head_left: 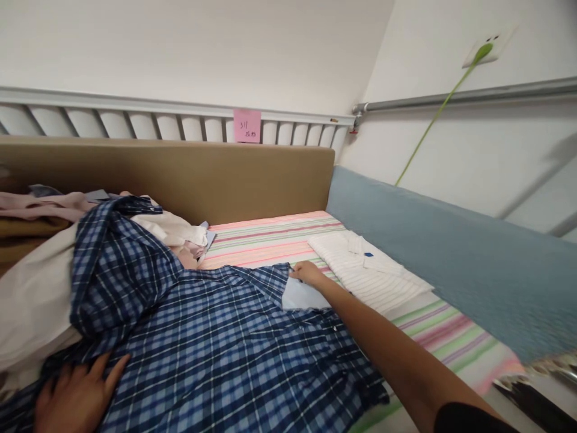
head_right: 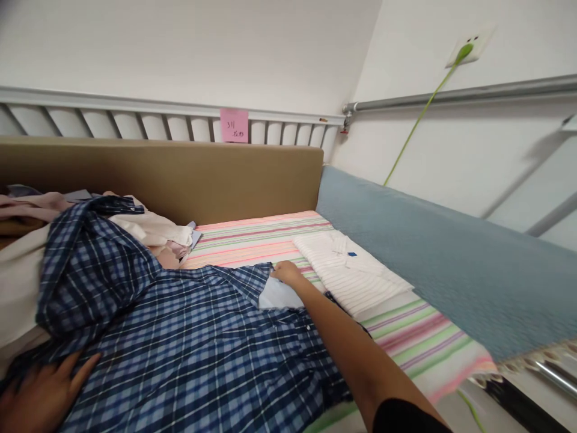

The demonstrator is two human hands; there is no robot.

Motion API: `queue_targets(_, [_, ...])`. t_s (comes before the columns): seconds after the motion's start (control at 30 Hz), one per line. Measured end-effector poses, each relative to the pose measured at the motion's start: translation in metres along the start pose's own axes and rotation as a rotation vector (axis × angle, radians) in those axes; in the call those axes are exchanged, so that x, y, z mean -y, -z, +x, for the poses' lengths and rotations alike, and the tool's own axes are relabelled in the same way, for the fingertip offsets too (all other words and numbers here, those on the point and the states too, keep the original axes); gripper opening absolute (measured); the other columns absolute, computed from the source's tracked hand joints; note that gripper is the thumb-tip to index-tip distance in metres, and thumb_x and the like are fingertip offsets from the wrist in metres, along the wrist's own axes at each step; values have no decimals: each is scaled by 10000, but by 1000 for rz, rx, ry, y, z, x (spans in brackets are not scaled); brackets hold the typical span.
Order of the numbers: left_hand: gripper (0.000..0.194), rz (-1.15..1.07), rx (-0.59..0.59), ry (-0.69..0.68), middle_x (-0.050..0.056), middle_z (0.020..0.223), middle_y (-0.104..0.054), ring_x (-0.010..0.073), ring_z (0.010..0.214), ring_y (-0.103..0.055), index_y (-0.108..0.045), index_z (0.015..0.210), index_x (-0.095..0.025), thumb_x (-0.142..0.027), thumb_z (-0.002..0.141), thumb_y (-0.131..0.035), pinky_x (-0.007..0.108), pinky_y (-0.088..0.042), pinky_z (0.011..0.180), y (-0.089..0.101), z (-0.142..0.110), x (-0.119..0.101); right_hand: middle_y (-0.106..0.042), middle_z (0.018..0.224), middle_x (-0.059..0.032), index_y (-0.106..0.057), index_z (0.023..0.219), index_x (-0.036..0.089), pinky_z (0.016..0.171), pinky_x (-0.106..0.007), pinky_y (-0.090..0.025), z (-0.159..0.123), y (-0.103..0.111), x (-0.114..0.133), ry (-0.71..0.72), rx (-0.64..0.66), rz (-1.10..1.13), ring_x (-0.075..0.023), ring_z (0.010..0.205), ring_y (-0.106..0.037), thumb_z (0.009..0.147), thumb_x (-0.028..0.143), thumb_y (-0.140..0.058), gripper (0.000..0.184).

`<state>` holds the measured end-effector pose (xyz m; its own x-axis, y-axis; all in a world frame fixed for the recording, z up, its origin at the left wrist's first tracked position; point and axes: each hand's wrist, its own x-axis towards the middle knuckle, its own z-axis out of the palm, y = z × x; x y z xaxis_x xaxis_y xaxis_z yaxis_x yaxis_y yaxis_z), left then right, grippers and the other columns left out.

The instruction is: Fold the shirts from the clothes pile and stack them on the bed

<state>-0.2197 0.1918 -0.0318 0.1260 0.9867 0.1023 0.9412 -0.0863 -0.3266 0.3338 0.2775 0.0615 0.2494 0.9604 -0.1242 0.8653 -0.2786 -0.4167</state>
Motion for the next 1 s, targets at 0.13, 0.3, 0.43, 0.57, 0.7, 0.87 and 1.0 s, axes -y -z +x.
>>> queue_targets(0.13, [571, 71, 40, 16, -1, 1247, -590, 376, 1018, -535, -531, 1202, -449, -203, 695, -437, 559, -389, 875, 3, 1, -2, -672, 854, -23, -620, 827, 205, 616, -226, -323, -9, -13, -6, 37, -135, -32, -156, 820, -578, 796, 296, -546, 122])
queue_targets(0.3, [579, 81, 58, 10, 16, 1261, -576, 370, 1031, -528, -505, 1225, -449, -182, 718, -421, 565, -377, 890, 6, -1, -4, -678, 851, -30, -620, 831, 195, 609, -231, -319, -8, -9, -9, -33, -158, -29, -154, 774, -582, 757, 272, -569, 118])
queue_targets(0.43, [585, 81, 83, 19, 25, 1275, -564, 372, 1036, -517, -509, 1234, -422, -168, 718, -404, 581, -356, 909, 10, -3, -7, -687, 902, -48, -641, 838, 194, 663, -231, -348, -11, 1, 8, -43, -185, -5, -154, 852, -591, 847, 326, -445, 236])
queue_targets(0.57, [595, 24, 101, 28, 40, 1296, -545, 364, 1047, -505, -503, 1259, -377, -176, 709, -400, 596, -352, 915, 12, -3, -7, -664, 653, -94, -644, 637, 152, 612, -250, -383, -11, -5, 27, -108, -51, 41, -180, 691, -613, 827, 559, -434, 496])
queue_targets(0.7, [589, 48, 135, 41, 32, 1302, -538, 371, 1075, -485, -495, 1256, -397, -176, 716, -423, 575, -340, 927, 15, -2, -8, -566, 447, -36, -589, 511, 153, 496, -231, -369, -5, -13, 36, -157, 73, 126, -136, 469, -541, 746, 484, -605, 406])
queue_targets(0.87, [580, 134, 134, 51, 27, 1287, -548, 355, 1079, -491, -478, 1245, -444, -130, 770, -368, 541, -320, 942, 22, -3, -13, -551, 470, 27, -625, 752, 153, 425, -190, -326, 4, -2, 41, -125, -9, 235, -83, 403, -486, 851, 363, -508, 260])
queue_targets(1.0, [590, 151, 138, 43, 36, 1284, -547, 349, 1070, -504, -458, 1254, -454, -115, 787, -334, 527, -336, 931, 22, -4, -13, -570, 510, 24, -618, 877, 153, 427, -186, -349, 34, 16, 51, -91, -59, 235, -88, 443, -531, 890, 361, -471, 255])
